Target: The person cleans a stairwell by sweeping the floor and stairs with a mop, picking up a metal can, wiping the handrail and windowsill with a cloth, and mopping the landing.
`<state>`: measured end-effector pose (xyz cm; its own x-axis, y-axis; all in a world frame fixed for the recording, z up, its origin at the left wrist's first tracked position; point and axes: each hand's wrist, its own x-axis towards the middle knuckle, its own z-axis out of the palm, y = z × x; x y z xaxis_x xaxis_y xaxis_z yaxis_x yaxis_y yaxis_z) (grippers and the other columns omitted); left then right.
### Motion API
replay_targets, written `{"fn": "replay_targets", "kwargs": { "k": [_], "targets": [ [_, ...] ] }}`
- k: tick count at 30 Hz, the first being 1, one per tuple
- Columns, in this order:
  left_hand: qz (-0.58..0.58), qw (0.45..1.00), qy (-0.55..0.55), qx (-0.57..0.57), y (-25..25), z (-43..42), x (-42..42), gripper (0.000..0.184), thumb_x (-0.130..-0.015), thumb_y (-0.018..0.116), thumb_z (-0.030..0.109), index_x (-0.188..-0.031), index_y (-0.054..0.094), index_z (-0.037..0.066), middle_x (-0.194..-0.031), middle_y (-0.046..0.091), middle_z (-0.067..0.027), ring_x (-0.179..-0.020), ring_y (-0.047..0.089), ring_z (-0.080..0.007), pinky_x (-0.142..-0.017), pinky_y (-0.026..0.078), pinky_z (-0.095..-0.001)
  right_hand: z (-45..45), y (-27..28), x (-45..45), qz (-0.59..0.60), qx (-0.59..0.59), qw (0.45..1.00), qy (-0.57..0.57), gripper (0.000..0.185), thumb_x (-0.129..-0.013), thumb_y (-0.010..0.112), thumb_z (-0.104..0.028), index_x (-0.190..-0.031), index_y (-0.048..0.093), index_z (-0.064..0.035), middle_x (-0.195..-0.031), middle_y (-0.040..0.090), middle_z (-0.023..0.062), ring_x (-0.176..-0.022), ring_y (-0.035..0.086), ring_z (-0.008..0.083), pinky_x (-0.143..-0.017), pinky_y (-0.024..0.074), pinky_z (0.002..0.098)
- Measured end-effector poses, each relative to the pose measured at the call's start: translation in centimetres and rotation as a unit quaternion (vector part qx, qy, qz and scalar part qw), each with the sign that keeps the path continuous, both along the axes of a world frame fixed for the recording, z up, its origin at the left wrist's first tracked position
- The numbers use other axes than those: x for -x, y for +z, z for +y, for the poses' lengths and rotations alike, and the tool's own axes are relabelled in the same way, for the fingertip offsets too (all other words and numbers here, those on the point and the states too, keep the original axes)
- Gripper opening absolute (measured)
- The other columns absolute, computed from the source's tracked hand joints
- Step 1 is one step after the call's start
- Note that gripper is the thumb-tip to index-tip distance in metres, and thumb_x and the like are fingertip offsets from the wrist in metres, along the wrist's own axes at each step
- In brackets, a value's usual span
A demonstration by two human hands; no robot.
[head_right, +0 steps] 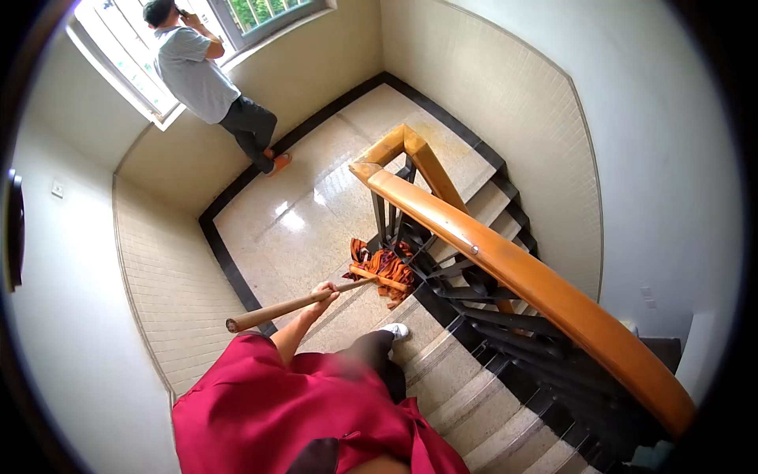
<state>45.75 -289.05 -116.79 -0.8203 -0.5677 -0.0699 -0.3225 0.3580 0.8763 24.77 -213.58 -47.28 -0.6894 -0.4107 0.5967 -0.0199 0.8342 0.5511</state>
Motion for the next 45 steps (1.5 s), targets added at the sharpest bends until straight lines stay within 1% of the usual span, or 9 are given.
{"fn": "replay_targets", "kwargs": {
  "k": [1, 3, 5, 8, 16, 19, 29, 33, 45],
  "targets": [
    [-0.005, 1.0, 0.003, -0.004, 0.4, 0.4, -0.1, 0.019, -0.07, 0.065, 0.021, -0.071, 0.052, 0.007, -0.066, 0.052, -0.0061, -0.068, 0.049, -0.018, -0.062, 0.04, -0.0318, -2.1, -2.4, 0.9, -0.03, 0.006, 1.0, 0.006, 0.013, -0.076, 0.052, -0.023, -0.087, 0.058, -0.0262, -0.065, 0.059, 0.0107, -0.057, 0.058, 0.0291, -0.05, 0.0454, 0.041],
    [0.032, 0.999, 0.02, 0.017, 1.5, 1.1, -0.1, 0.019, -0.071, 0.064, 0.022, -0.07, 0.052, 0.007, -0.067, 0.053, -0.0081, -0.069, 0.05, -0.0211, -0.062, 0.04, -0.0329, -6.7, -6.9, 1.2, -0.17, -0.075, 0.979, -0.079, 0.038, -0.081, 0.042, -0.03, -0.117, 0.04, -0.0148, -0.109, 0.042, 0.0122, -0.101, 0.039, 0.0287, -0.085, 0.0295, 0.0405],
    [0.038, 0.985, 0.04, 0.161, -2.2, 1.2, -0.8, 0.014, -0.068, 0.065, 0.012, -0.074, 0.053, 0.008, -0.076, 0.055, -0.0088, -0.075, 0.051, -0.0219, -0.068, 0.041, -0.0348, -16.5, -11.5, 0.8, -0.247, -0.035, 0.968, -0.039, 0.046, -0.076, 0.049, -0.019, -0.121, 0.04, -0.0113, -0.11, 0.044, 0.0137, -0.103, 0.04, 0.0293, -0.088, 0.0317, 0.0397],
    [-0.005, 0.997, 0.02, -0.071, -0.3, 1.3, -0.6, 0.015, -0.068, 0.065, 0.014, -0.072, 0.053, 0.006, -0.073, 0.054, -0.0083, -0.07, 0.05, -0.019, -0.065, 0.041, -0.0334, -32.1, -17.2, 1.2, -0.293, 0.007, 0.951, 0.095, 0.068, -0.059, 0.059, 0.01, -0.122, 0.042, -0.009, -0.1, 0.047, 0.0114, -0.096, 0.045, 0.0276, -0.084, 0.0395, 0.0353],
    [-0.003, 0.997, 0.031, -0.071, 2.4, 1.7, -1.6, 0.018, -0.074, 0.063, 0.017, -0.072, 0.052, 0.004, -0.074, 0.051, -0.0083, -0.072, 0.046, -0.0185, -0.067, 0.038, -0.0304, -38.7, -21.8, 5.6, -0.247, -0.092, 0.905, 0.335, 0.076, -0.056, 0.075, -0.018, -0.122, 0.039, -0.0076, -0.101, 0.049, 0.0096, -0.097, 0.046, 0.0279, -0.084, 0.04, 0.0348],
    [0.047, 0.974, 0.116, -0.189, 4.4, 2.4, -1.7, 0.019, -0.081, 0.058, 0.019, -0.07, 0.052, 0.005, -0.068, 0.05, 0.0006, -0.067, 0.041, -0.0092, -0.063, 0.036, -0.0252, -40.4, -26.3, 8.0, -0.416, -0.016, 0.871, 0.262, 0.076, -0.058, 0.074, -0.022, -0.122, 0.037, -0.0035, -0.104, 0.049, 0.0141, -0.101, 0.045, 0.0283, -0.085, 0.0398, 0.0338],
    [0.305, 0.909, 0.144, -0.246, 6.6, -15.0, -0.8, 0.017, -0.087, 0.047, 0.015, -0.075, 0.051, 0.004, -0.057, 0.04, 0.0027, -0.054, 0.038, -0.0063, -0.056, 0.036, -0.0213, -66.2, -44.1, 9.8, -0.298, -0.006, 0.937, 0.182, 0.055, -0.058, 0.072, -0.026, -0.106, 0.05, -0.0088, -0.099, 0.057, 0.0124, -0.093, 0.054, 0.0277, -0.078, 0.0415, 0.0406],
    [0.32, 0.876, 0.296, -0.205, 10.8, -21.2, -2.1, 0.028, -0.086, 0.049, 0.015, -0.06, 0.039, 0.01, -0.049, 0.032, 0.003, -0.046, 0.03, -0.0073, -0.051, 0.032, -0.0214, -74.3, -49.7, 12.0, -0.313, -0.001, 0.925, 0.214, 0.049, -0.052, 0.074, -0.033, -0.09, 0.052, -0.0099, -0.083, 0.058, 0.0068, -0.079, 0.057, 0.0238, -0.065, 0.0456, 0.0385],
    [0.417, 0.855, 0.283, -0.118, 21.4, -25.8, -11.0, 0.031, -0.084, 0.055, 0.013, -0.057, 0.038, 0.01, -0.052, 0.037, 0.0029, -0.046, 0.037, -0.0053, -0.049, 0.035, -0.0211, -79.5, -51.0, 9.8, -0.296, 0.03, 0.94, 0.169, 0.08, -0.072, 0.056, -0.051, -0.128, 0.028, -0.0013, -0.093, 0.058, 0.0184, -0.088, 0.055, 0.0296, -0.077, 0.0407, 0.0392]
  ]
}}
